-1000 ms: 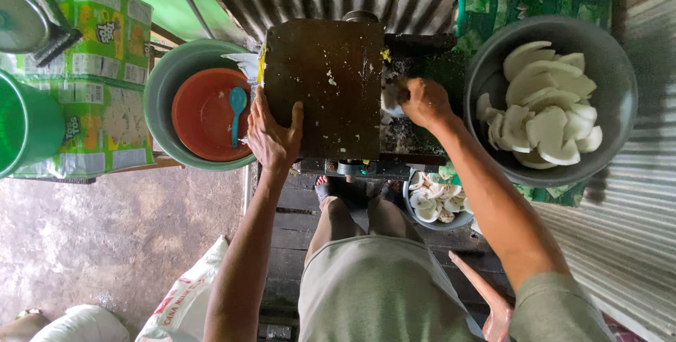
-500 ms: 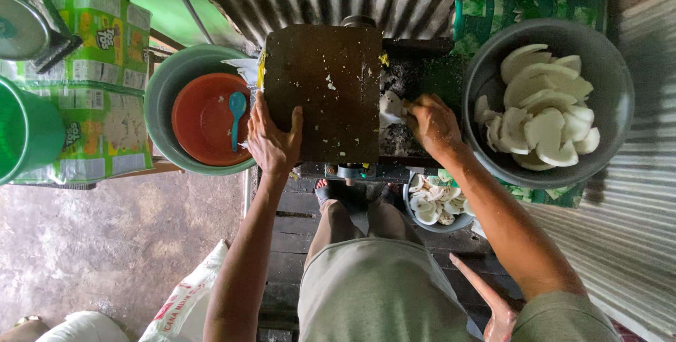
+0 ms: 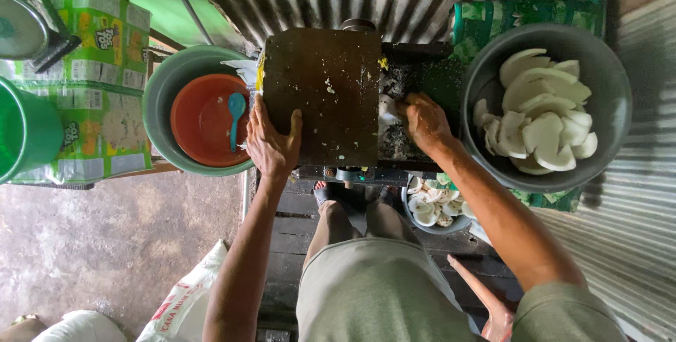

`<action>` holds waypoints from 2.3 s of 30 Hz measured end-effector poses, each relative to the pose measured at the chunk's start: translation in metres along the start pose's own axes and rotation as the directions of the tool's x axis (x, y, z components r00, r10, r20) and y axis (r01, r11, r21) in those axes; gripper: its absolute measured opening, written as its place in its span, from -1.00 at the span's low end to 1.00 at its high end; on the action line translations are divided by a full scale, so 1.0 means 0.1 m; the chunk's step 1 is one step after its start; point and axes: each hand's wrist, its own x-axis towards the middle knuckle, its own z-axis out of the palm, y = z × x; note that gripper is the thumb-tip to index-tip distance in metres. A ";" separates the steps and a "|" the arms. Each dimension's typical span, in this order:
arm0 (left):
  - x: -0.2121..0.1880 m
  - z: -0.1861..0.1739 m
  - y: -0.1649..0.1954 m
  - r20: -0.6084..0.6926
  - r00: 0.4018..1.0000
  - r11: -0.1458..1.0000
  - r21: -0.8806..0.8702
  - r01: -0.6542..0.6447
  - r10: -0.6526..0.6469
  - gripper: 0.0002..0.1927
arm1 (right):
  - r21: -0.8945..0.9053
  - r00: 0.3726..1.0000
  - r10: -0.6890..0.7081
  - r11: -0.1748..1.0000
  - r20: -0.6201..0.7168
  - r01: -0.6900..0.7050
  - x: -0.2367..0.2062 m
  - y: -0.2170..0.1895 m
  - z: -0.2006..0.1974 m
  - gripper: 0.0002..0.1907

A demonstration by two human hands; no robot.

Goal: The person feeds slices of coconut one at a time into a grating machine, holding a wooden guard plate over the mechanism while grated coconut falls into a red basin lined with plastic. They then scoop the grated coconut with a blue scoop and move the filled basin near a weighing scale before resuming feeding slices.

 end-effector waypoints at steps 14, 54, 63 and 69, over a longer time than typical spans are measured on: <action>0.02 -0.01 0.01 0.022 0.999 0.999 0.013 0.031 -0.031 -0.12 | 0.071 0.999 0.011 0.997 -0.031 -0.009 0.11 0.07 0.19 -0.74; 0.01 0.00 -0.01 0.006 1.000 1.000 -0.001 -0.007 0.007 -0.11 | -0.022 0.985 0.132 0.991 -0.112 -0.135 0.14 -0.12 0.07 -0.83; 0.00 0.01 -0.04 -0.001 1.000 1.000 0.007 -0.011 0.011 -0.11 | -0.033 0.988 0.129 0.991 -0.089 -0.133 0.19 -0.11 0.15 -0.79; 0.00 0.01 -0.03 0.008 1.000 1.000 0.005 0.004 -0.004 -0.11 | -0.060 0.985 0.173 0.983 -0.025 -0.174 0.22 -0.13 0.16 -0.80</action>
